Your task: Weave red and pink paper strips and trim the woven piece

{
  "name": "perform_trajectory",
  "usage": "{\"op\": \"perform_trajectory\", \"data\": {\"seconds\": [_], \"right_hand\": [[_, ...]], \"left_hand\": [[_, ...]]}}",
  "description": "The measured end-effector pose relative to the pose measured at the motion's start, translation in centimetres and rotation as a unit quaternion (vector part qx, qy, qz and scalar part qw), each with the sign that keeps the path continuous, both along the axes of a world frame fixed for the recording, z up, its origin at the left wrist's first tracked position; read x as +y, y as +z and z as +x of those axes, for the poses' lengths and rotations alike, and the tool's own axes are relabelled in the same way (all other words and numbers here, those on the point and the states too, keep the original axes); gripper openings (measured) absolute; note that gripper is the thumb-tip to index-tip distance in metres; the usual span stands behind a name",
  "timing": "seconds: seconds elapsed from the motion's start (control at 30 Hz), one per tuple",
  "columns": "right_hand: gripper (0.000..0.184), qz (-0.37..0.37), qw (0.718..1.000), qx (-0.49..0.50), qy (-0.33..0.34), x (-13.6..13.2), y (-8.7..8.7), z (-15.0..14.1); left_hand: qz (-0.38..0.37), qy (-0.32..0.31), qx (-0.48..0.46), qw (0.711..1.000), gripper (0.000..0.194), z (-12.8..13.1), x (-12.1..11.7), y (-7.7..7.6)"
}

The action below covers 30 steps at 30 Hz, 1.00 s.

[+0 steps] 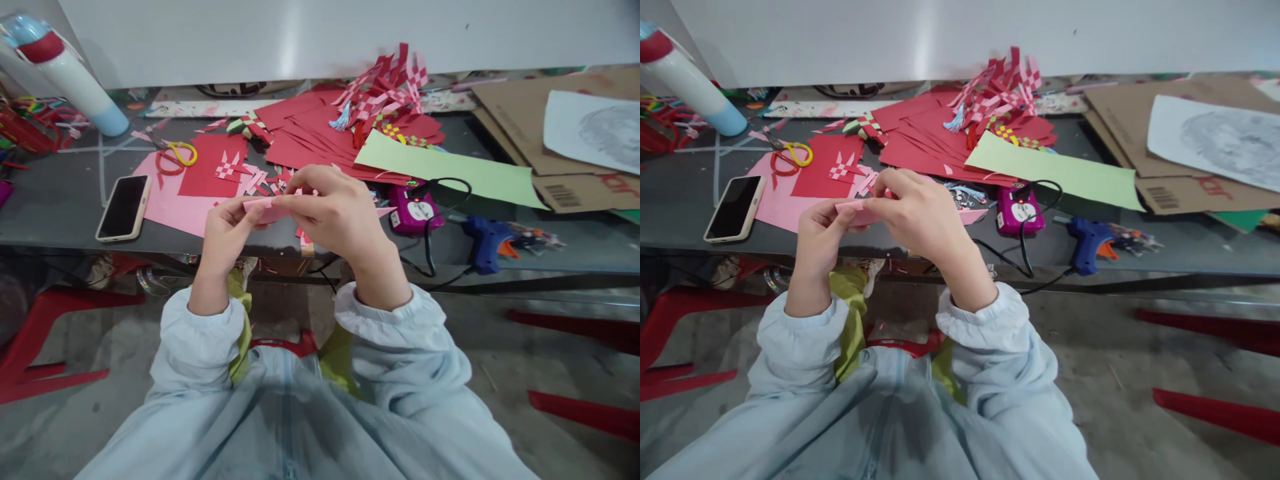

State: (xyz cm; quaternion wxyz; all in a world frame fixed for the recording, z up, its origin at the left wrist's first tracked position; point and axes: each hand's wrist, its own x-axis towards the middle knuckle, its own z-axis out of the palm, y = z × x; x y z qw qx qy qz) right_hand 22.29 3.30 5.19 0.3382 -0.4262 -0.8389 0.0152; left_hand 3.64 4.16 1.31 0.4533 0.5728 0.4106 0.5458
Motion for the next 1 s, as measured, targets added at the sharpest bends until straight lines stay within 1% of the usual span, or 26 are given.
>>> {"op": "perform_trajectory", "data": {"seconds": [0.13,0.23,0.33,0.43,0.57,0.8,1.0], "right_hand": [[0.029,0.030,0.999,0.017,0.020,0.13,-0.19,0.04],[0.027,0.041,0.998,0.042,0.034,0.13,-0.23,0.03],[0.029,0.020,0.997,0.065,0.031,0.08,-0.01,0.13],[0.021,-0.006,0.997,0.069,0.032,0.09,0.20,0.26],[0.015,-0.034,0.996,0.067,0.049,0.15,0.31,0.33],[0.012,-0.048,0.994,0.071,0.064,0.24,0.54,0.54],[0.014,-0.034,0.996,0.052,0.068,0.46,0.39,0.48]], "left_hand": [[0.045,0.022,-0.012,0.999,0.024,-0.11,0.24,-0.15],[0.078,0.025,-0.015,0.997,0.019,-0.08,0.32,-0.21],[0.110,0.026,-0.004,0.994,0.013,-0.01,0.22,-0.13],[0.136,0.039,0.018,0.990,0.010,0.01,0.13,-0.08],[0.173,0.032,0.019,0.984,0.014,0.01,0.16,-0.16],[0.231,0.000,0.024,0.973,0.028,0.41,0.09,-0.22],[0.249,0.026,0.058,0.966,0.028,0.38,-0.13,-0.10]]}}
